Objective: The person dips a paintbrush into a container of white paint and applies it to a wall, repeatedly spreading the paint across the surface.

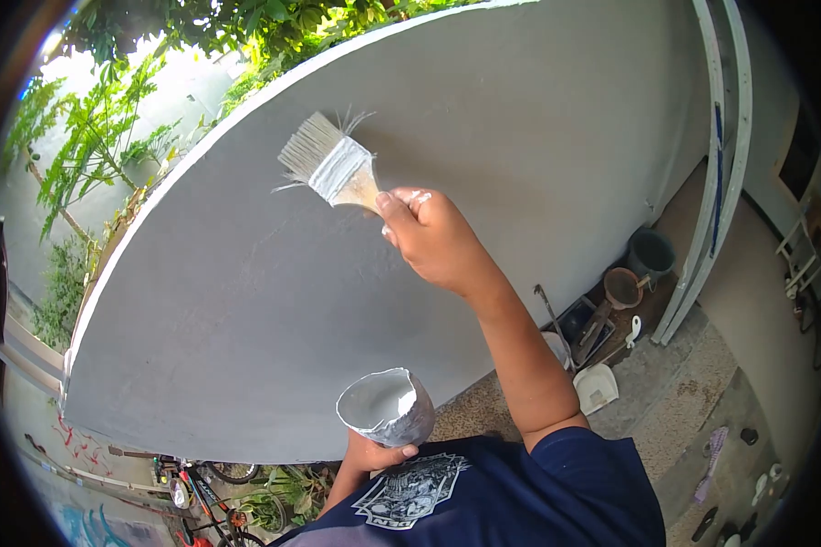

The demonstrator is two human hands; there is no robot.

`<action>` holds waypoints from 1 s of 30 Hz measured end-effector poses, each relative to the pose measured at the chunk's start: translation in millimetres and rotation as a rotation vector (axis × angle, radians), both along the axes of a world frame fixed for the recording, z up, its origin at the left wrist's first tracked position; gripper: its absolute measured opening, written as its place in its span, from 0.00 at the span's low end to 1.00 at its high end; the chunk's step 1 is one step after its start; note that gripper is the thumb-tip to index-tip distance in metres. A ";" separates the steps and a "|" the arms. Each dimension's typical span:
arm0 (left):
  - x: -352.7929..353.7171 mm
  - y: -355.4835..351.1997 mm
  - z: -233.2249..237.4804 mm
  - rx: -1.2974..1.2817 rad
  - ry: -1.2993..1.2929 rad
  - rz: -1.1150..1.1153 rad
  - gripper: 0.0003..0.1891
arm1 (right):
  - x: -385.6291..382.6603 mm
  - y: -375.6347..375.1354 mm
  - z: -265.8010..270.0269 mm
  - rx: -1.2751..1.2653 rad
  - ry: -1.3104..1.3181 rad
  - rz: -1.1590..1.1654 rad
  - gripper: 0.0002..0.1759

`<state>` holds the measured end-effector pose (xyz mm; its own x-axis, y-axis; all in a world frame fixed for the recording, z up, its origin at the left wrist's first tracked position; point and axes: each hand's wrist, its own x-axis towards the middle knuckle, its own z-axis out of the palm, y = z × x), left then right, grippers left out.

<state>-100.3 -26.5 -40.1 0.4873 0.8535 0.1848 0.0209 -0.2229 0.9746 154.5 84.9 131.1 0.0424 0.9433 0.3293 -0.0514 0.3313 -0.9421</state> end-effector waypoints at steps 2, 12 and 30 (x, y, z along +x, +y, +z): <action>3.1 -1.3 6.9 -0.027 -0.020 0.013 0.57 | 1.4 1.2 -38.7 -0.190 0.121 0.003 0.21; 6.5 9.1 3.1 -0.031 0.020 -0.017 0.52 | 30.7 -29.9 -383.6 -0.990 -0.362 -0.161 0.24; 22.8 21.3 2.4 0.030 -0.026 -0.030 0.51 | 6.1 6.4 11.8 -0.074 0.220 0.095 0.14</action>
<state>-77.5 -5.2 -37.8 0.5070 0.8326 0.2232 -0.0118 -0.2522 0.9676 160.7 91.2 143.0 0.0154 0.9677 0.2515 -0.2854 0.2453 -0.9265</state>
